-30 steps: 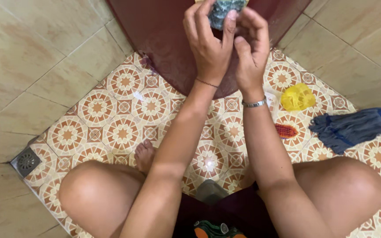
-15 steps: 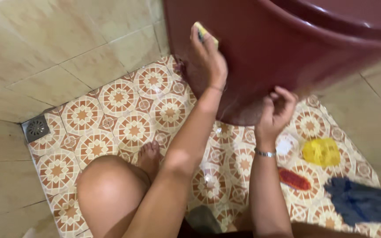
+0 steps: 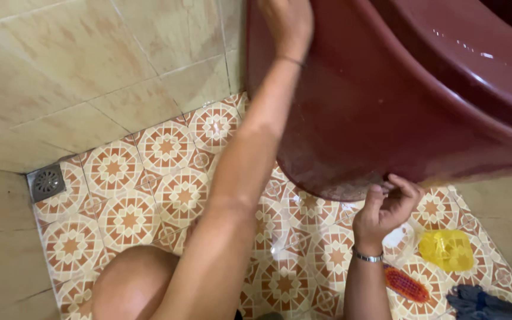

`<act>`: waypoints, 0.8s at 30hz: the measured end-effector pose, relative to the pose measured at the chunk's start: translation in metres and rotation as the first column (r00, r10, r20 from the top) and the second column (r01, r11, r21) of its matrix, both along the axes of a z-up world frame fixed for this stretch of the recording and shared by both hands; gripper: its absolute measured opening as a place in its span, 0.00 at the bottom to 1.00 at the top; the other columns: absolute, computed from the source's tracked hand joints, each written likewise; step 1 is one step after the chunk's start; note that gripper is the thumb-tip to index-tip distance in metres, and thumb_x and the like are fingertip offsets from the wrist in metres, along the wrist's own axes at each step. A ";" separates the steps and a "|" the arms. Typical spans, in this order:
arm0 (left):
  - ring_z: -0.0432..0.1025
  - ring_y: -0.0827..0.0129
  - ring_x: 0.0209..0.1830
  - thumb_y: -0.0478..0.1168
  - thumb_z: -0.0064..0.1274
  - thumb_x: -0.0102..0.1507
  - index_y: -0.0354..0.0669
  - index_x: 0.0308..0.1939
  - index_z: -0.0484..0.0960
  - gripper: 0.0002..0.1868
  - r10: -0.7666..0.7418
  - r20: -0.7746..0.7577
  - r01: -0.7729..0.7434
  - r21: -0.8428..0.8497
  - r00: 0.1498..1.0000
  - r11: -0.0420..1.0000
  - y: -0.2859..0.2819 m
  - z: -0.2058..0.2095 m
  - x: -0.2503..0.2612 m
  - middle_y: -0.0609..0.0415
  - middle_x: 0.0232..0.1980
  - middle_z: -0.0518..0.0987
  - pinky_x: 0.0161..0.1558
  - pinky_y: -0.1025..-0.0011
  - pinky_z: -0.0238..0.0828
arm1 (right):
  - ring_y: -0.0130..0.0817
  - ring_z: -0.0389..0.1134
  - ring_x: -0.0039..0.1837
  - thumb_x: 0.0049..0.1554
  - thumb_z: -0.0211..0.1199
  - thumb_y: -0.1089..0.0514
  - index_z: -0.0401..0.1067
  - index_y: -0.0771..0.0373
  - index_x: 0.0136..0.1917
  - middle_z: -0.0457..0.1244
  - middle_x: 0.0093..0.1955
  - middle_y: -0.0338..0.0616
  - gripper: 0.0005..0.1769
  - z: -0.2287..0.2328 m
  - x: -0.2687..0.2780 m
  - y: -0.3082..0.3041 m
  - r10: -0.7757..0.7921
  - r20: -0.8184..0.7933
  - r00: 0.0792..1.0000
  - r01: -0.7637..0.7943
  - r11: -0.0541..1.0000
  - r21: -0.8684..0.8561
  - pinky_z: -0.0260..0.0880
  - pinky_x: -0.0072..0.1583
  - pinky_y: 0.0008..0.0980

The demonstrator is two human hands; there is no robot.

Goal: The person scrubs the exterior of a tub with a sponge, then uses a yellow container to scoop water and rinse the area, and finally gathers the cleaning supplies from the floor.

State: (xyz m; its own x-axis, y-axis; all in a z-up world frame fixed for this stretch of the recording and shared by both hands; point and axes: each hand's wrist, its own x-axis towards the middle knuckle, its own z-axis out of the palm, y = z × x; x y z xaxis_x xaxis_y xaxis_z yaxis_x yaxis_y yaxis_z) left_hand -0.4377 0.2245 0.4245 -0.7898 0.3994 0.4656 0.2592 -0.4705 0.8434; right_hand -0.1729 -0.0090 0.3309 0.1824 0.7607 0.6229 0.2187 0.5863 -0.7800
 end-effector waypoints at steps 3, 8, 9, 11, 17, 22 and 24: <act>0.76 0.44 0.45 0.36 0.45 0.75 0.29 0.50 0.78 0.11 0.033 -0.111 -0.025 0.079 0.993 0.997 -0.057 0.016 0.050 0.36 0.42 0.80 0.45 0.61 0.74 | 0.23 0.59 0.55 0.66 0.57 0.70 0.63 0.63 0.64 0.55 0.61 0.38 0.14 -0.003 0.000 0.002 0.012 -0.035 0.999 -0.012 1.000 0.009 0.65 0.59 0.23; 0.58 0.56 0.82 0.39 0.37 0.80 0.43 0.76 0.63 0.20 -0.010 -0.313 0.047 0.113 0.950 0.992 -0.146 0.003 0.125 0.49 0.79 0.63 0.81 0.65 0.61 | 0.25 0.62 0.55 0.67 0.55 0.72 0.62 0.64 0.65 0.59 0.58 0.40 0.15 0.000 0.007 -0.008 0.000 -0.120 0.993 -0.004 0.999 -0.040 0.67 0.59 0.24; 0.56 0.56 0.83 0.39 0.38 0.80 0.45 0.78 0.62 0.21 -0.034 -0.346 0.072 0.098 0.937 0.993 -0.160 -0.003 0.138 0.50 0.81 0.62 0.82 0.64 0.59 | 0.25 0.62 0.54 0.66 0.54 0.72 0.62 0.64 0.64 0.60 0.57 0.40 0.15 0.001 0.009 -0.010 -0.011 -0.175 0.985 0.000 0.998 -0.067 0.68 0.57 0.24; 0.54 0.53 0.83 0.38 0.40 0.79 0.46 0.79 0.61 0.24 -0.076 -0.443 0.126 0.084 0.893 0.988 -0.182 -0.013 0.159 0.49 0.83 0.60 0.83 0.60 0.56 | 0.26 0.62 0.54 0.65 0.53 0.71 0.62 0.63 0.64 0.60 0.56 0.40 0.15 0.005 0.014 -0.012 -0.019 -0.277 0.961 -0.001 0.997 -0.072 0.70 0.55 0.25; 0.41 0.53 0.88 0.33 0.43 0.71 0.37 0.79 0.55 0.32 -0.333 -0.795 0.449 -0.087 0.506 0.889 -0.218 -0.024 0.179 0.46 0.84 0.50 0.83 0.52 0.40 | 0.31 0.65 0.60 0.69 0.54 0.70 0.64 0.65 0.68 0.61 0.62 0.44 0.15 0.024 0.040 -0.014 -0.047 -0.289 0.956 0.061 0.997 0.042 0.73 0.61 0.29; 0.53 0.54 0.85 0.34 0.54 0.75 0.43 0.77 0.67 0.25 -0.256 -0.956 0.570 -0.131 0.144 0.811 -0.186 0.001 0.181 0.47 0.82 0.59 0.80 0.57 0.52 | 0.41 0.61 0.73 0.67 0.59 0.69 0.63 0.65 0.74 0.55 0.72 0.48 0.23 0.051 0.046 -0.005 -0.223 0.081 0.972 0.205 0.962 0.181 0.66 0.73 0.37; 0.58 0.53 0.82 0.34 0.55 0.76 0.41 0.73 0.73 0.21 -0.143 -0.987 0.579 -0.076 0.072 0.812 -0.184 0.018 0.174 0.46 0.79 0.64 0.78 0.58 0.58 | 0.46 0.59 0.72 0.62 0.64 0.68 0.65 0.66 0.72 0.56 0.68 0.50 0.26 0.063 0.045 0.006 -0.416 0.282 0.865 0.357 0.903 0.237 0.64 0.72 0.41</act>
State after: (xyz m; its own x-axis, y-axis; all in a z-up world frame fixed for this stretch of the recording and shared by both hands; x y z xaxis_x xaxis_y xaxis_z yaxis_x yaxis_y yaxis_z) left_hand -0.2636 0.0405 0.4424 0.5527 0.1738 0.8150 0.4316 -0.8963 -0.1016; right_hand -0.1281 -0.0029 0.3941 0.2096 0.5462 0.8110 0.6740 0.5203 -0.5245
